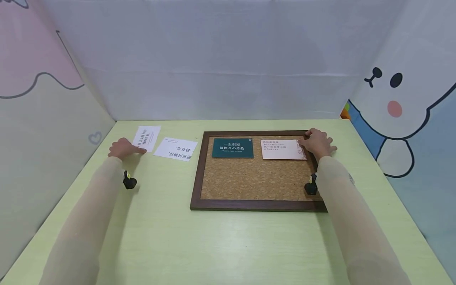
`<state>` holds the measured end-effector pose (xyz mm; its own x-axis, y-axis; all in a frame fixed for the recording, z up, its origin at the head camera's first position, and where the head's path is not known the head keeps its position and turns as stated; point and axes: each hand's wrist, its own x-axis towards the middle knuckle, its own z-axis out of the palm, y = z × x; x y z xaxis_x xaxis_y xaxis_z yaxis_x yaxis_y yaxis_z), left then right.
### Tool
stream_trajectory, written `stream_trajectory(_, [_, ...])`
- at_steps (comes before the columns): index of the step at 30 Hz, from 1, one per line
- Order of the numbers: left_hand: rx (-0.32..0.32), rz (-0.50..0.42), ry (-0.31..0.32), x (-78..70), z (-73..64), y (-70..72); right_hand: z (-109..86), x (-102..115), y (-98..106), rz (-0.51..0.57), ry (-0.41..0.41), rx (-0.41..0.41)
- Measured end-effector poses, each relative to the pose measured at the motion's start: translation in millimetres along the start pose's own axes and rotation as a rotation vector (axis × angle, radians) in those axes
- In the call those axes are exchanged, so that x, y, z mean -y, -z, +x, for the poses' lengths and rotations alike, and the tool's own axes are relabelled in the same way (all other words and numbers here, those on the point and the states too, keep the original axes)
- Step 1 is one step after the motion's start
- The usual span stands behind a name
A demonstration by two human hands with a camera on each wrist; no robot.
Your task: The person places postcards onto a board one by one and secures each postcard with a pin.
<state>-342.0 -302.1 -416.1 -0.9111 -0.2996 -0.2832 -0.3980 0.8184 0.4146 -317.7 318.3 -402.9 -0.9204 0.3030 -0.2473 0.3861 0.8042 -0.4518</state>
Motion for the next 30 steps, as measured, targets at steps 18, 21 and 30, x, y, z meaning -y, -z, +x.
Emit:
stream_trajectory(18, [-0.108, 0.174, -0.038, 6.6, -3.8, -11.2, 0.9, -0.2, -0.3, -0.003, -0.002, 0.011])
stream_trajectory(21, [-0.113, 0.179, -0.04, 3.8, -7.3, -11.4, 0.0, -1.1, -0.5, -0.002, 0.005, 0.012])
stream_trajectory(30, [-0.107, 0.107, -0.008, 6.8, -7.4, -10.2, -0.1, -1.9, -1.6, -0.005, 0.006, 0.011])
